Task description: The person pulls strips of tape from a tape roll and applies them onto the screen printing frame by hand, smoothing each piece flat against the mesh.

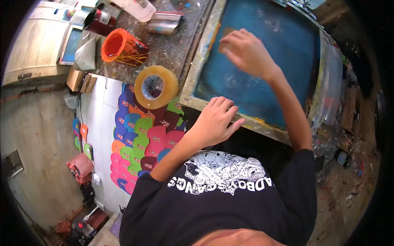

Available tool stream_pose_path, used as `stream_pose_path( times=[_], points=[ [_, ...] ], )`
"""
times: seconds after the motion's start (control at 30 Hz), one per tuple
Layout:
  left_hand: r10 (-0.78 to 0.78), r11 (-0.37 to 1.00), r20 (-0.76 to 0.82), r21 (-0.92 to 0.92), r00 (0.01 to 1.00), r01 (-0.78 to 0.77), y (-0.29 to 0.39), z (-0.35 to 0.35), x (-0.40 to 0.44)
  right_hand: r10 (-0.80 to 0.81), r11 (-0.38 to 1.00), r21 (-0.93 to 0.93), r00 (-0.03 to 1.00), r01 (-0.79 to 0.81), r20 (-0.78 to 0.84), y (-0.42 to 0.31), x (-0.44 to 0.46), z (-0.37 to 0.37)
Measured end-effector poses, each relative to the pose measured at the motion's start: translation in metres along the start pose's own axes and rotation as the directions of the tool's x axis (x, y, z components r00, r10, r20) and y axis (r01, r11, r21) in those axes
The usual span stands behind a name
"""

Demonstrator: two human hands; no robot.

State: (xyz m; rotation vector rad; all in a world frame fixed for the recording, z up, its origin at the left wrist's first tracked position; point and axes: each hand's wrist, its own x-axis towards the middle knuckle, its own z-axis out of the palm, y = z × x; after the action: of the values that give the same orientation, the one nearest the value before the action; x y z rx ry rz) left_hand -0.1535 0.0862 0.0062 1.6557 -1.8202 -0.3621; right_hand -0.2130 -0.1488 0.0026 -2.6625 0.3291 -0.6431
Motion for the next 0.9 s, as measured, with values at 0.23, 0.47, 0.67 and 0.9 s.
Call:
stream_pose_path(
  times=[0.23, 0.47, 0.67, 0.9],
  points=[
    [-0.258, 0.86, -0.254, 0.38, 0.932, 0.342, -0.066, -0.099, -0.079, -0.061, 0.994, 0.095, 0.989, 0.049, 0.136, -0.126, -0.012, 0.061],
    [-0.119, 0.897, 0.068, 0.434, 0.991, 0.078, -0.106, -0.124, -0.087, 0.088, 0.996, 0.026, 0.984, -0.085, -0.154, -0.159, -0.025, 0.116],
    [-0.285, 0.902, 0.126, 0.372, 0.95, 0.221, -0.049, -0.173, -0.069, 0.215, 0.776, 0.628, 0.961, -0.061, -0.173, -0.161, -0.019, 0.065],
    [-0.556, 0.753, 0.338, -0.181, 0.759, 0.632, 0.003, -0.195, -0.013, 0.134, 0.406, 0.83, 0.924, -0.381, 0.359, -0.093, -0.001, -0.041]
  ],
)
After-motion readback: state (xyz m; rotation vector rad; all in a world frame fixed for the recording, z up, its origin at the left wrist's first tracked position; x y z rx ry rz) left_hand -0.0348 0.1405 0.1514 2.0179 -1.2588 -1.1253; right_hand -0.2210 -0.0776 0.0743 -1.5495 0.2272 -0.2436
